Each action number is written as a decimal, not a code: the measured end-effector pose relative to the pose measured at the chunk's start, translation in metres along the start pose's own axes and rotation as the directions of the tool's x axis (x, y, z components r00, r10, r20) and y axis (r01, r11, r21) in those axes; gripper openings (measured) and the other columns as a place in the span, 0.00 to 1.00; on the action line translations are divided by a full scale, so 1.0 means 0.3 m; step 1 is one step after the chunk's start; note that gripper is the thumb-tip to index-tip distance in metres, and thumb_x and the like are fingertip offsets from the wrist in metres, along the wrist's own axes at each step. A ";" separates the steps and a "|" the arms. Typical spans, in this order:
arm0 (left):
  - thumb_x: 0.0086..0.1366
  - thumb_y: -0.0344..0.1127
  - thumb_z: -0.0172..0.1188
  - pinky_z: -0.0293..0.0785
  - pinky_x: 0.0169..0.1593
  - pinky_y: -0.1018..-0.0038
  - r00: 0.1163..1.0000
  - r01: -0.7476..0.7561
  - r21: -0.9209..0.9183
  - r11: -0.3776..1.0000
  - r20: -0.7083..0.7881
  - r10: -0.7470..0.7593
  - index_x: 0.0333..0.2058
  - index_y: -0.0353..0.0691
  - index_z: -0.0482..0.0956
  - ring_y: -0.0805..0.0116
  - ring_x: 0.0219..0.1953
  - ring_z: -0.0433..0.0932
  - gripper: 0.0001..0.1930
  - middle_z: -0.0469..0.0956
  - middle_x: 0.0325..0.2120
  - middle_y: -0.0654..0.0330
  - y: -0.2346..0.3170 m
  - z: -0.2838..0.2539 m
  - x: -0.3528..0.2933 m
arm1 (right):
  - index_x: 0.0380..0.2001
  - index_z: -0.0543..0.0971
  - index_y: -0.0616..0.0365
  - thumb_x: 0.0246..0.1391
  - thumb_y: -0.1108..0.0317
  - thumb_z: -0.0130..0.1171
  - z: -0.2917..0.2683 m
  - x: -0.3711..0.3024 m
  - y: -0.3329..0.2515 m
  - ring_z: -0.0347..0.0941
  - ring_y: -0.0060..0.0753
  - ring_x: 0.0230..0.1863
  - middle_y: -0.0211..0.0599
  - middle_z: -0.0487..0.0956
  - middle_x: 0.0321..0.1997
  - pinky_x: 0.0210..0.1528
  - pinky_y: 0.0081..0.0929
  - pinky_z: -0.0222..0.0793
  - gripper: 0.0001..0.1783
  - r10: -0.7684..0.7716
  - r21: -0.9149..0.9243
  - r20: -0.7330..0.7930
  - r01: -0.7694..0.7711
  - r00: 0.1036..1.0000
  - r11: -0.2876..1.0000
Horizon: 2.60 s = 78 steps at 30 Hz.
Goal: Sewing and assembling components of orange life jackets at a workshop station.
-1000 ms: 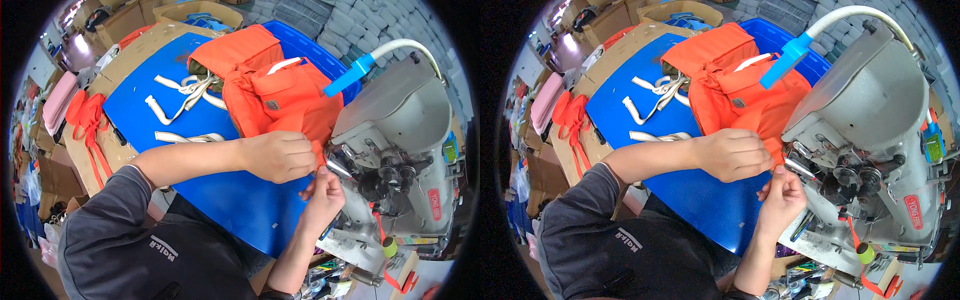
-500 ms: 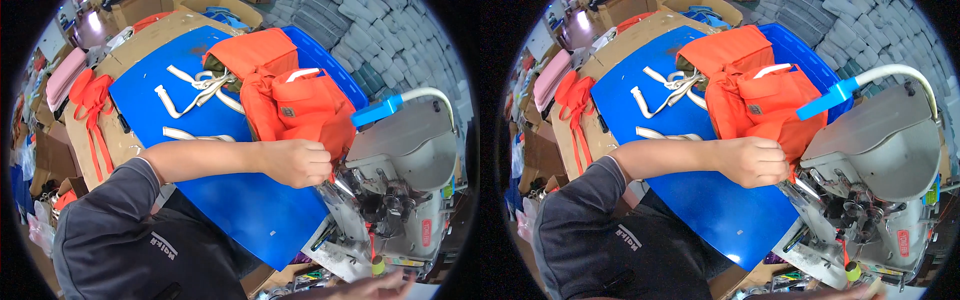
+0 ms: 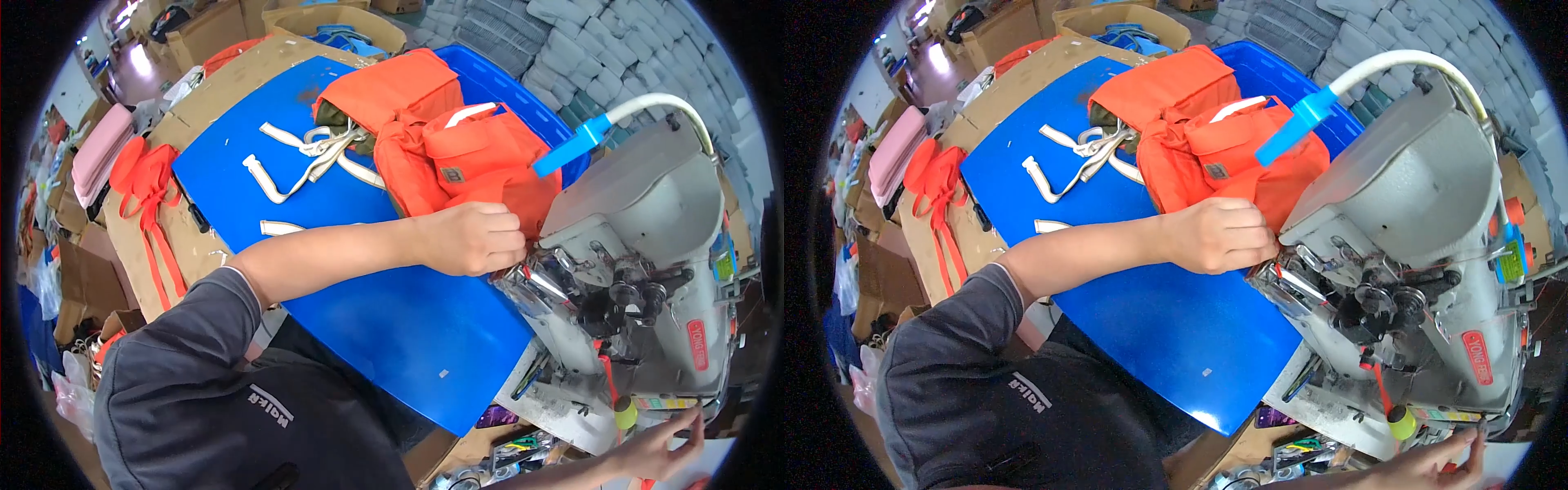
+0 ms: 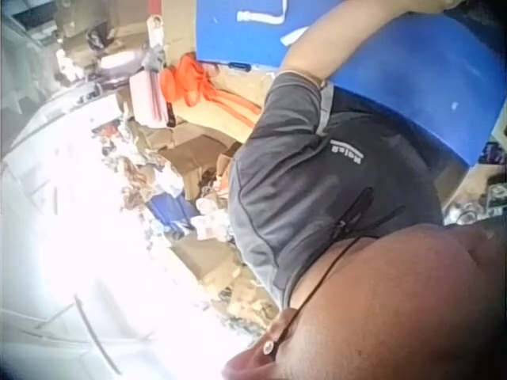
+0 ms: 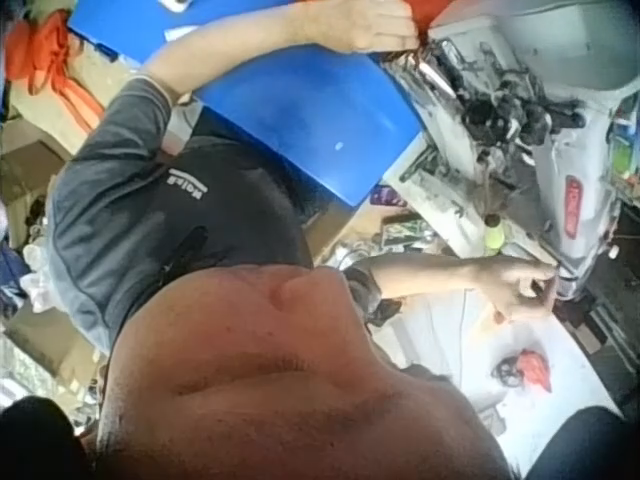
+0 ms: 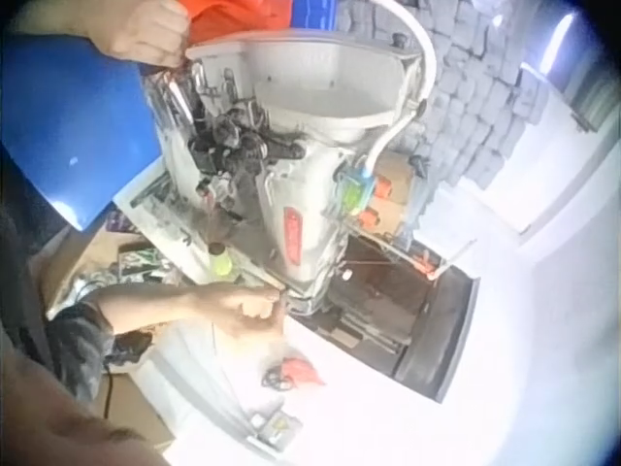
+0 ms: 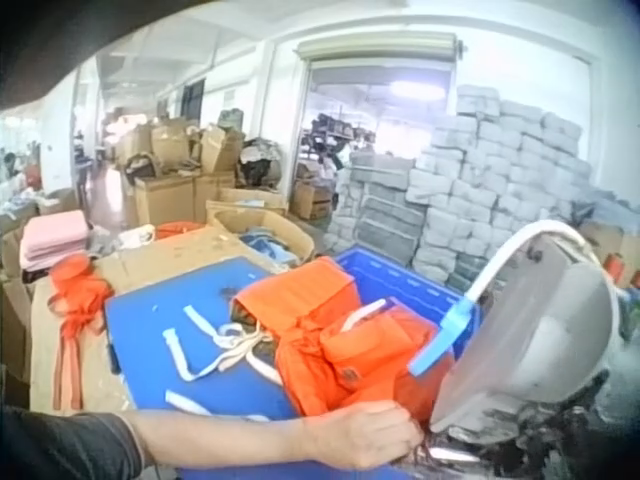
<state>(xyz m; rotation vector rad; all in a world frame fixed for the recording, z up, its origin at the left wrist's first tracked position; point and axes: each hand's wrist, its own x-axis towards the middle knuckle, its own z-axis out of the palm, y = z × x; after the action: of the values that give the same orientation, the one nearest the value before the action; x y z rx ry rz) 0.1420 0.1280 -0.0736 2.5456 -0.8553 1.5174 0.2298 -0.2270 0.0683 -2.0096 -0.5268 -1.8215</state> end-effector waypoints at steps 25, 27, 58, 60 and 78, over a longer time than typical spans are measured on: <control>0.61 0.40 0.57 0.68 0.42 0.66 0.949 0.303 -0.115 0.946 0.121 -0.290 0.39 0.42 0.78 0.63 0.41 0.72 0.11 0.74 0.35 0.61 0.018 -0.047 -0.028 | 0.46 0.74 0.68 0.52 0.72 0.60 -0.081 -0.658 -0.602 0.71 0.55 0.49 0.55 0.74 0.48 0.53 0.40 0.68 0.18 -0.259 0.420 0.904 -0.597 0.340 0.683; 0.63 0.44 0.56 0.68 0.47 0.61 0.926 0.375 -0.126 0.918 0.086 -0.367 0.40 0.43 0.78 0.59 0.45 0.72 0.13 0.73 0.41 0.58 0.018 -0.066 -0.048 | 0.48 0.72 0.69 0.52 0.74 0.60 -0.096 -0.682 -0.634 0.69 0.55 0.53 0.56 0.72 0.51 0.57 0.41 0.64 0.19 -0.332 0.494 0.868 -0.567 0.370 0.659; 0.49 0.66 0.62 0.45 0.67 0.45 -0.663 -0.284 0.109 -0.953 -0.740 0.113 0.65 0.34 0.51 0.46 0.71 0.41 0.55 0.43 0.69 0.45 1.870 -1.231 -1.355 | 0.55 0.68 0.66 0.56 0.46 0.58 -0.129 -0.712 -0.988 0.59 0.63 0.62 0.63 0.61 0.62 0.64 0.52 0.56 0.35 -0.828 0.901 0.425 -0.085 0.367 0.426; 0.49 0.65 0.63 0.49 0.66 0.48 -0.624 -0.297 0.141 -0.944 -0.777 0.080 0.63 0.34 0.56 0.49 0.70 0.46 0.52 0.49 0.67 0.45 1.838 -1.266 -1.327 | 0.58 0.66 0.67 0.57 0.47 0.57 -0.110 -0.720 -1.046 0.56 0.69 0.64 0.69 0.57 0.65 0.64 0.56 0.53 0.36 -0.878 0.923 0.368 -0.006 0.305 0.385; 0.48 0.68 0.65 0.65 0.58 0.62 -0.972 0.123 -0.091 -0.988 -0.214 -0.101 0.50 0.27 0.75 0.53 0.58 0.69 0.46 0.70 0.56 0.43 1.686 -1.414 -1.191 | 0.54 0.70 0.66 0.56 0.49 0.57 -0.029 -0.827 -1.020 0.53 0.66 0.66 0.65 0.54 0.68 0.65 0.54 0.51 0.33 -0.833 0.930 0.361 -0.097 0.420 0.355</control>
<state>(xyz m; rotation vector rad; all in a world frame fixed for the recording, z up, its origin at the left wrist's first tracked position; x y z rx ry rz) -0.5706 -0.0101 -0.2649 0.7500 2.1469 0.1789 0.0433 0.0254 -0.1700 -1.7728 -2.0213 -0.1774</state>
